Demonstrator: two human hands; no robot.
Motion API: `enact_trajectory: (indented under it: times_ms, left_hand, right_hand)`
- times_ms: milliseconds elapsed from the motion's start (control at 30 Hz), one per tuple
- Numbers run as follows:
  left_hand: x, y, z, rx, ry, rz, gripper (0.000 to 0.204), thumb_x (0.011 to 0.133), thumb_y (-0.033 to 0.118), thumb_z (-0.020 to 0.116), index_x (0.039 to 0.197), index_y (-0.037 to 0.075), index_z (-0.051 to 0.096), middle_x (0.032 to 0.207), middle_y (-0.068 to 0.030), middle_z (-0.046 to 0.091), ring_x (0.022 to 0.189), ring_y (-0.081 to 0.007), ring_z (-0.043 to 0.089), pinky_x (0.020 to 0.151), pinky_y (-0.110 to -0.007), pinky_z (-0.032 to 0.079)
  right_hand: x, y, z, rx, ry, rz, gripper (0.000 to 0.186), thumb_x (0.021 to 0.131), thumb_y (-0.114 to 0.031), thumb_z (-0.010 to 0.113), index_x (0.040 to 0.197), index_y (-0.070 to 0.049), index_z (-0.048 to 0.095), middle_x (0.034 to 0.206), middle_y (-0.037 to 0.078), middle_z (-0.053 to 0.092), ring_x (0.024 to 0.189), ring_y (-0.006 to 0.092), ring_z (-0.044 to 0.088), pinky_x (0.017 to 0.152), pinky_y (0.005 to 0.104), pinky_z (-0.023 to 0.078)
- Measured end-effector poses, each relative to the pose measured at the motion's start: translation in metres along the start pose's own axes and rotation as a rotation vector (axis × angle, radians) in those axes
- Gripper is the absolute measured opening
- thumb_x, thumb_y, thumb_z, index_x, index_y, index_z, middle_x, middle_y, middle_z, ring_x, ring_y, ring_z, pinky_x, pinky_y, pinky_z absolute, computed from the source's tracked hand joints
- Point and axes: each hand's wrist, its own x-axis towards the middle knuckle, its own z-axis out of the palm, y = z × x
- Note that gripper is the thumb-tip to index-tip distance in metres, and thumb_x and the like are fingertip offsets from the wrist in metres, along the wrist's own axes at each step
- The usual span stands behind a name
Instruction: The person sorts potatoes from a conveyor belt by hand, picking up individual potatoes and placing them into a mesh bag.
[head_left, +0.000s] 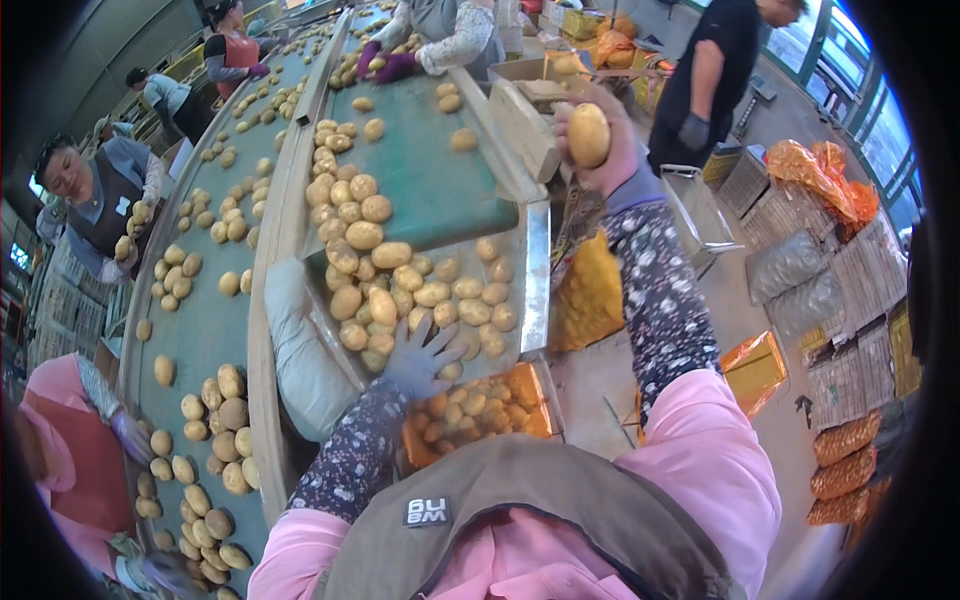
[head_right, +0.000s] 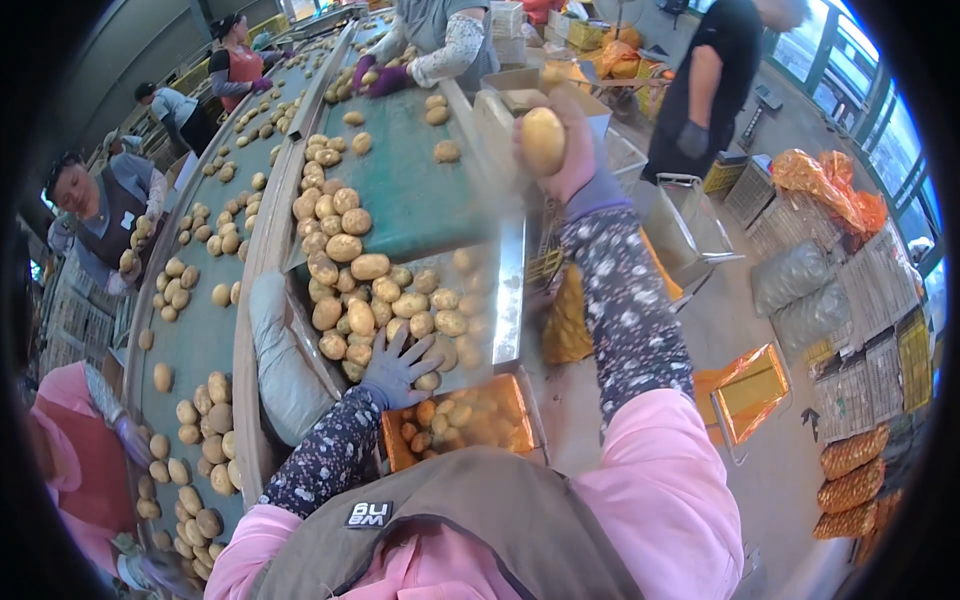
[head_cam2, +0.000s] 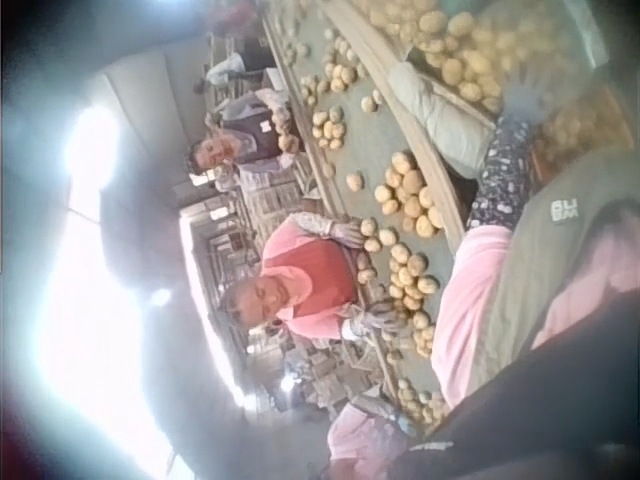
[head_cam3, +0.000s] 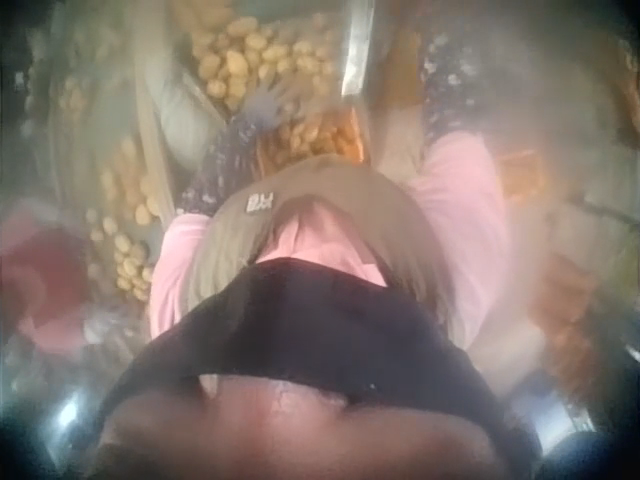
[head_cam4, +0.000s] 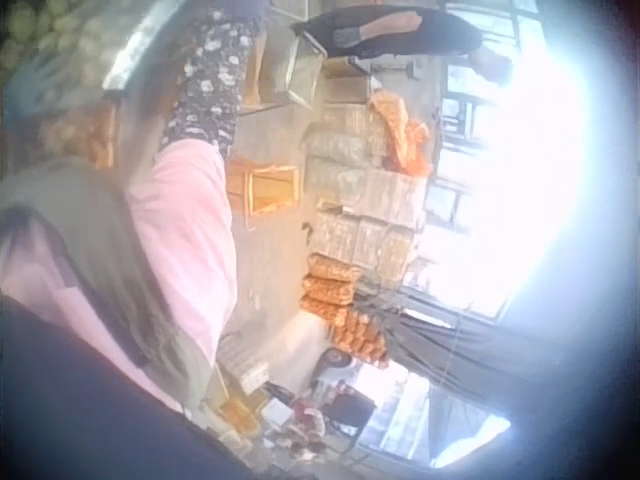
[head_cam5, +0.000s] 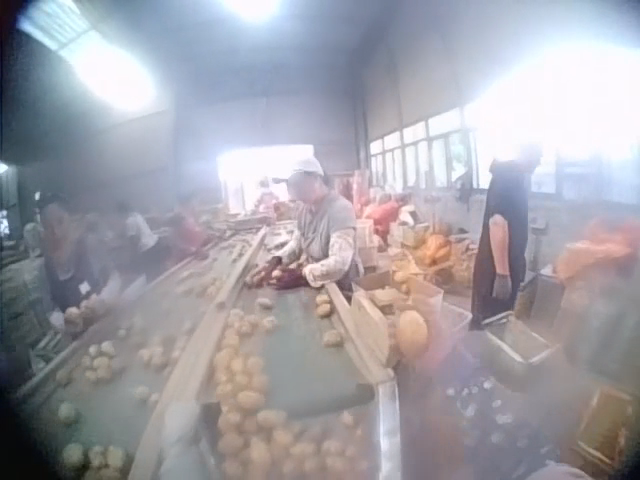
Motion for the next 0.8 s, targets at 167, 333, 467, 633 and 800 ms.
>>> enact_trajectory:
  times_ms: [167,333,467,633,800]
  left_hand:
    - [0.007,-0.001,-0.001,-0.025,0.011,-0.015,0.071,0.074,0.054,0.074,0.140,0.035,0.057,0.158,-0.0032,0.043,0.147,-0.0433,0.028,0.114,-0.074,0.021]
    - [0.015,0.009,-0.016,-0.046,-0.043,-0.063,0.070,0.076,0.054,0.073,0.140,0.035,0.056,0.160,-0.0027,0.040,0.147,-0.0428,0.028,0.115,-0.074,0.020]
    - [0.022,0.008,-0.035,0.083,-0.053,0.028,0.066,0.079,0.052,0.071,0.141,0.036,0.054,0.159,-0.0018,0.038,0.147,-0.0404,0.028,0.114,-0.074,0.022]
    - [0.002,0.016,-0.024,0.036,-0.040,0.068,0.075,0.075,0.046,0.079,0.144,0.036,0.051,0.150,-0.0025,0.041,0.145,-0.0363,0.031,0.113,-0.073,0.026]
    - [0.017,0.004,-0.047,0.015,-0.087,0.040,0.077,0.069,0.057,0.080,0.140,0.042,0.056,0.159,-0.0025,0.040,0.147,-0.0478,0.025,0.115,-0.074,0.021]
  right_hand:
    - [-0.018,0.104,0.029,0.402,0.144,0.247,0.044,0.095,-0.036,0.070,0.125,-0.005,0.060,0.096,0.015,0.064,0.080,0.0225,0.062,0.061,0.0284,0.055]
    - [-0.041,0.145,0.022,0.228,-0.069,0.434,0.044,0.095,-0.030,0.071,0.132,-0.010,0.057,0.099,0.014,0.063,0.072,0.0189,0.060,0.052,0.0249,0.046]
    - [-0.050,0.188,0.006,-0.556,0.030,0.290,0.044,0.093,-0.016,0.068,0.133,-0.010,0.051,0.099,0.010,0.061,0.069,0.0174,0.061,0.054,0.0273,0.051]
    - [-0.098,0.173,0.004,-0.460,-0.033,0.156,0.038,0.094,-0.022,0.069,0.128,-0.010,0.056,0.098,0.010,0.062,0.068,0.0189,0.062,0.049,0.0247,0.047]
    - [-0.117,0.077,-0.047,0.087,0.217,0.072,0.037,0.097,-0.027,0.070,0.126,-0.007,0.060,0.090,0.010,0.064,0.075,0.0178,0.064,0.049,0.0235,0.045]
